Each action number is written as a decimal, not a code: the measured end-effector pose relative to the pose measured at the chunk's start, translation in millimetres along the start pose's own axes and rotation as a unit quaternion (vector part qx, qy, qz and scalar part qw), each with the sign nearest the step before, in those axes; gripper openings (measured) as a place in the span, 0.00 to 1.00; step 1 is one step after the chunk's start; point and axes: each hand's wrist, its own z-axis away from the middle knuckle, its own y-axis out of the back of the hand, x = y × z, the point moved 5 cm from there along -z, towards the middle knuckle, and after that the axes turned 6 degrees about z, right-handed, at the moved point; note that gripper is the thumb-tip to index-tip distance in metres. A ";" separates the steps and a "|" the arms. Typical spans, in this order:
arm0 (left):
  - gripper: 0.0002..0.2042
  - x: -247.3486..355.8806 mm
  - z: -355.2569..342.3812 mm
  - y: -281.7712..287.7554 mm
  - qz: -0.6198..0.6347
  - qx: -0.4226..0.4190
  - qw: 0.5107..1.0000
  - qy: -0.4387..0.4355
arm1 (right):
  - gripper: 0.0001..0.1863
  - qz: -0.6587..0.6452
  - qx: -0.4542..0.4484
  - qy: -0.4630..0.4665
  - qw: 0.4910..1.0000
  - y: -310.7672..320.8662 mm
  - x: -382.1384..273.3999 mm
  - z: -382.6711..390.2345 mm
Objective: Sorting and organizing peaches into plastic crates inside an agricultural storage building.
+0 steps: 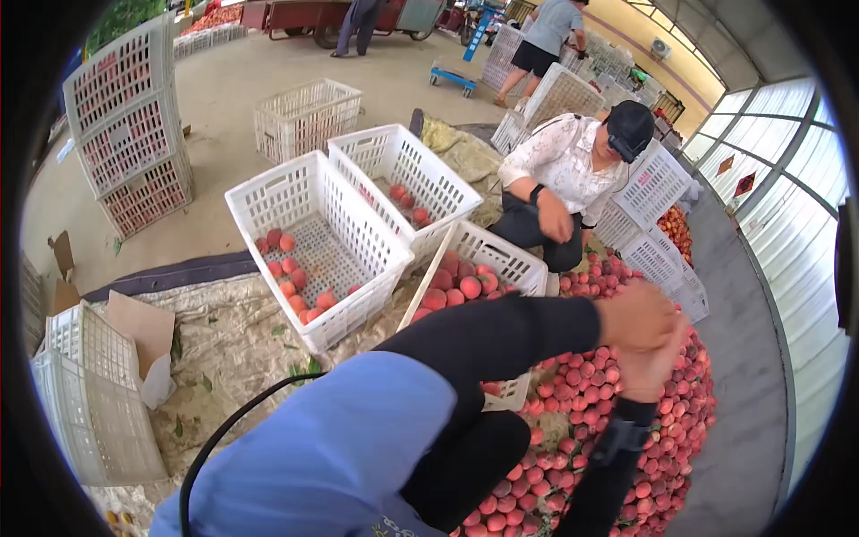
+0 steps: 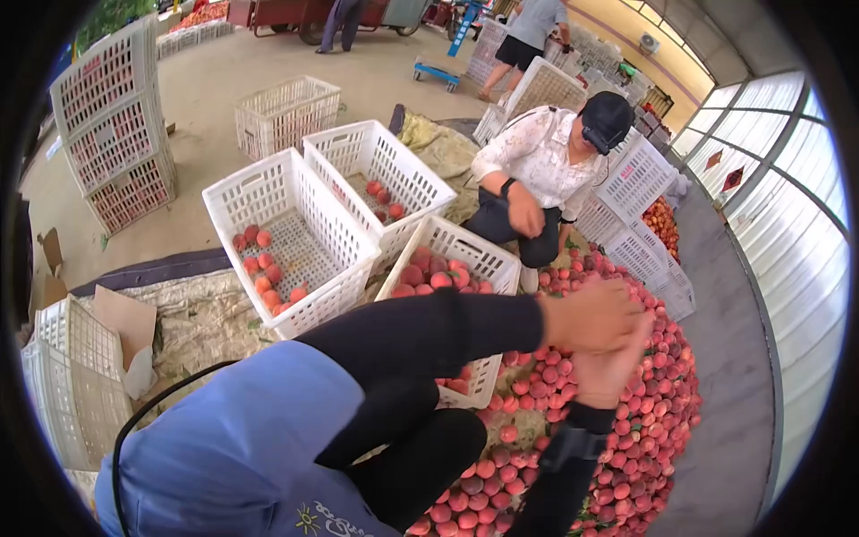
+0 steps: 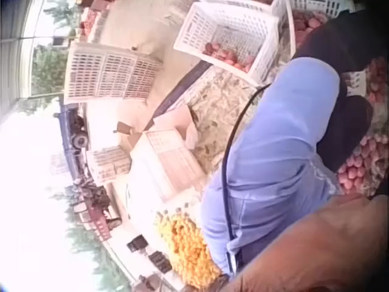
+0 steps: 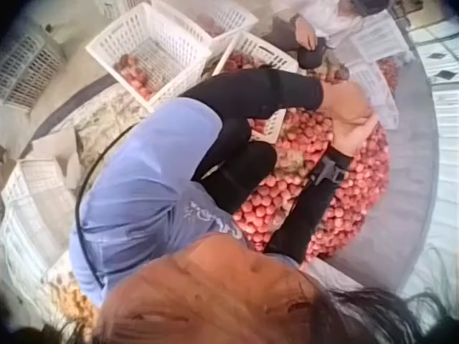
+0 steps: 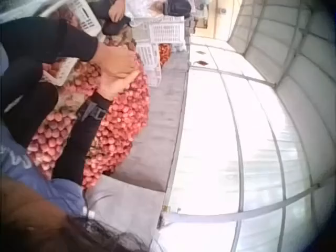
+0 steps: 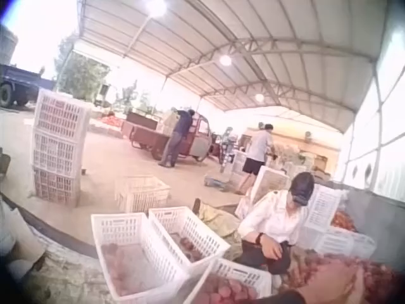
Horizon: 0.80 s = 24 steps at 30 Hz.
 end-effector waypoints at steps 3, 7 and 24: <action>0.17 12.4 -94.8 41.4 0.078 0.016 0.997 0.022 | 0.25 0.050 0.115 0.080 0.989 -21.2 -92.8 13.9; 0.22 30.1 -169.6 89.0 0.142 -0.119 0.980 0.067 | 0.22 0.073 -0.176 0.040 0.981 -85.5 -160.0 23.1; 0.25 35.9 -192.5 206.0 -0.059 -0.135 0.985 -0.087 | 0.35 0.060 -0.268 0.040 0.961 -187.8 -178.0 49.2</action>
